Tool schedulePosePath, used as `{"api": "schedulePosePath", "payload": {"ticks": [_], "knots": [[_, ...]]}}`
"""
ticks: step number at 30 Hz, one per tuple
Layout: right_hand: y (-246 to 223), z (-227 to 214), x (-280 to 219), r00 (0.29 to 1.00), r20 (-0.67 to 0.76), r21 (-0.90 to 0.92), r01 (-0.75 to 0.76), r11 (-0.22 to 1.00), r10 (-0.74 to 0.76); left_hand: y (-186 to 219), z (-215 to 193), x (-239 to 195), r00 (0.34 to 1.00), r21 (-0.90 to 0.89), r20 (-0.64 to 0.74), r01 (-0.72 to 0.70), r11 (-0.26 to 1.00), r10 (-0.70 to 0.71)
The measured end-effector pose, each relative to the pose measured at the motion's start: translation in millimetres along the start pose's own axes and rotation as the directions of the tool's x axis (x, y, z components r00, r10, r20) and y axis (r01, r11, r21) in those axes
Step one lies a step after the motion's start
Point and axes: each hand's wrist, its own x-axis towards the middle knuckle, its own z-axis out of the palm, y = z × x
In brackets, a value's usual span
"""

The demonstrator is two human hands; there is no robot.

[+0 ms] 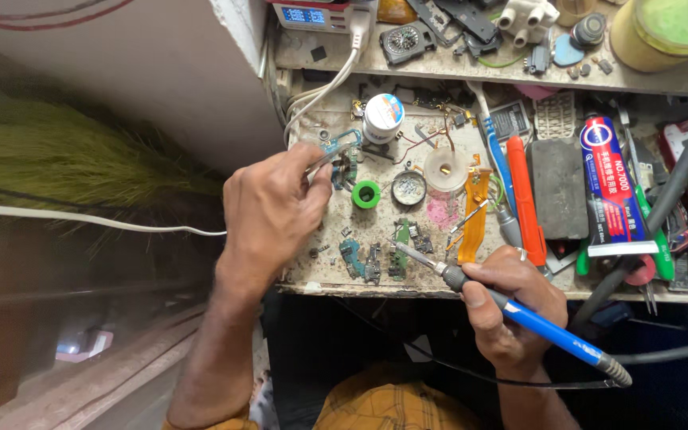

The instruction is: The person uses a soldering iron and tweezers to work on small electronic components on a cluttered workbench. They repeatedly heat and adjust tiny parts on a circuit board, occasionally repositioning the board and components with their hands.

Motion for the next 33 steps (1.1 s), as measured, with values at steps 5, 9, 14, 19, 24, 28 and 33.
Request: {"api": "schedulePosePath", "payload": {"ticks": [5,9,14,19,24,28,33], "knots": [[-1,0,0,1.000,0.000,-0.016,0.006,1.000,-0.006,8,-16,-8,0.988,-0.076,0.096,0.127,0.989,-0.120],[0,0,-1,1.000,-0.010,-0.013,0.008,1.000,-0.008,20,-28,-26,0.940,-0.134,0.280,0.242,0.961,-0.197],[1,0,-2,1.000,-0.017,0.008,0.001,1.000,-0.001,28,-22,-30,0.951,-0.110,0.307,0.080,0.991,-0.043],[3,-1,-3,1.000,-0.021,0.023,-0.001,1.000,0.002,33,-12,-26,0.971,-0.066,0.233,-0.040,0.997,0.054],[4,0,-3,1.000,-0.021,0.017,0.019,1.000,-0.018,33,-15,-23,0.972,-0.037,0.231,-0.032,0.999,0.040],[2,1,-3,0.999,-0.034,0.018,0.011,1.000,-0.011,34,-16,-19,0.948,-0.012,0.295,0.126,0.992,-0.117],[0,2,-1,0.999,-0.035,0.010,0.033,0.999,-0.032,29,-6,-15,0.982,0.008,0.182,-0.062,0.998,0.060]]}}
